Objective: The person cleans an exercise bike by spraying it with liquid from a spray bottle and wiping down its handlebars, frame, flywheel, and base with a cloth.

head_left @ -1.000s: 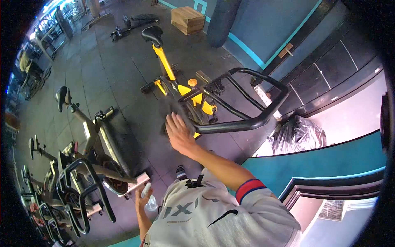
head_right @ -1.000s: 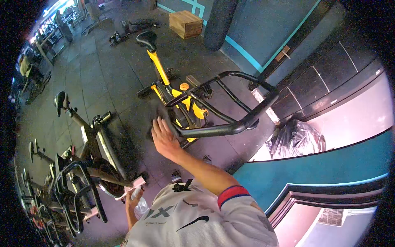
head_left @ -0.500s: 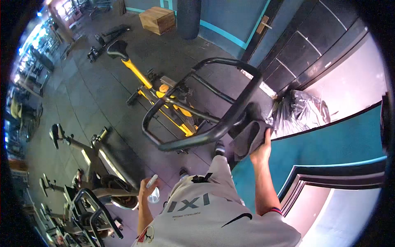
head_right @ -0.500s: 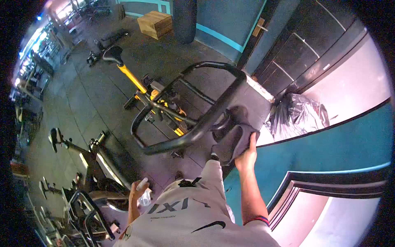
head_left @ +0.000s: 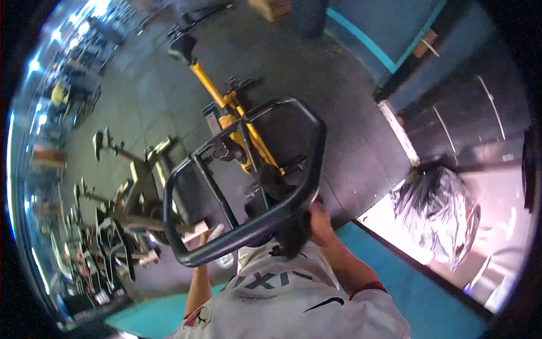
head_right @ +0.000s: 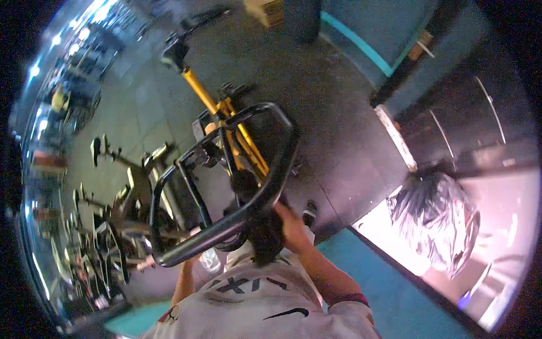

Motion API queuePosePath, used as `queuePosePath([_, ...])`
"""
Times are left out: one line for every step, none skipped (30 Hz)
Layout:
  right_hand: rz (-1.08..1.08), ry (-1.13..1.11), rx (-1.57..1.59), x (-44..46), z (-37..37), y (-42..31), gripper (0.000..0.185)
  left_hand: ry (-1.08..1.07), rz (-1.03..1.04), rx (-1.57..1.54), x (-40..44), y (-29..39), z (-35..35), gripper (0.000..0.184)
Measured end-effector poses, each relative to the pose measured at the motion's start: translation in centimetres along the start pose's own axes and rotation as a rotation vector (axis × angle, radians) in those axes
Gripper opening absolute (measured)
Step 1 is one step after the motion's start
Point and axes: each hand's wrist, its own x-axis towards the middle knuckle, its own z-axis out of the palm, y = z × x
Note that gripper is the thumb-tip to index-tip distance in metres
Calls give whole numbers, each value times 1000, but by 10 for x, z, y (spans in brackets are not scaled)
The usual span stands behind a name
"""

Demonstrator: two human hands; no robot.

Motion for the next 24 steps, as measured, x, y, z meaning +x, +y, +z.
queuePosePath([71,-9,39,1,-11,-18,39,72,-137,-252,-1,46,39,58])
queuePosePath([132,-29,142,23,-34,-17,38,59,-177,-367,2,59,58,55])
queuePosePath([185,-45,243,46,-48,-17,38,40,-177,-406,3,58,73,52])
queuePosePath([129,-36,243,68,-52,-19,40,52,-171,-428,5,53,86,49])
queuePosePath([72,-30,244,92,-50,-21,41,93,-171,-413,6,43,96,47])
queuePosePath([19,-21,248,111,-44,-23,43,272,-229,-334,-1,13,100,41])
queuePosePath([119,-50,267,123,-31,-31,44,448,-297,-257,-7,-17,104,37])
queuePosePath([215,-71,289,134,-15,-36,45,408,-322,-82,26,4,112,29])
queuePosePath([217,-38,266,148,-6,-29,45,369,-344,94,61,28,121,22])
queuePosePath([218,4,239,159,-1,-18,46,247,-332,394,86,25,117,19])
queuePosePath([216,55,206,167,-1,-7,46,140,-293,693,112,22,112,18])
queuePosePath([201,102,166,178,-3,0,46,160,-204,828,132,-1,115,20])
queuePosePath([180,143,122,189,-5,4,46,169,-192,701,154,6,121,23])
queuePosePath([155,183,87,199,-8,8,46,173,-175,582,174,20,124,26])
queuePosePath([131,226,62,205,-10,13,47,219,-140,560,189,27,127,26])
queuePosePath([137,193,69,209,-13,19,47,263,-106,543,202,34,130,26])
queuePosePath([141,159,78,212,-15,25,49,308,-70,526,214,33,131,26])
queuePosePath([147,127,89,213,-16,30,51,352,32,557,224,27,130,28])
queuePosePath([158,231,71,218,-13,35,49,344,-11,551,231,22,129,28])
queuePosePath([146,233,95,219,-5,37,45,336,-53,548,237,23,127,28])
queuePosePath([137,234,122,217,5,36,41,327,-72,603,241,18,124,22])
queuePosePath([131,236,152,216,12,36,38,296,-85,597,244,13,120,23])
queuePosePath([151,200,184,221,12,38,36,265,-97,593,246,13,117,24])
queuePosePath([142,228,134,220,23,34,36,236,-113,590,245,20,115,25])
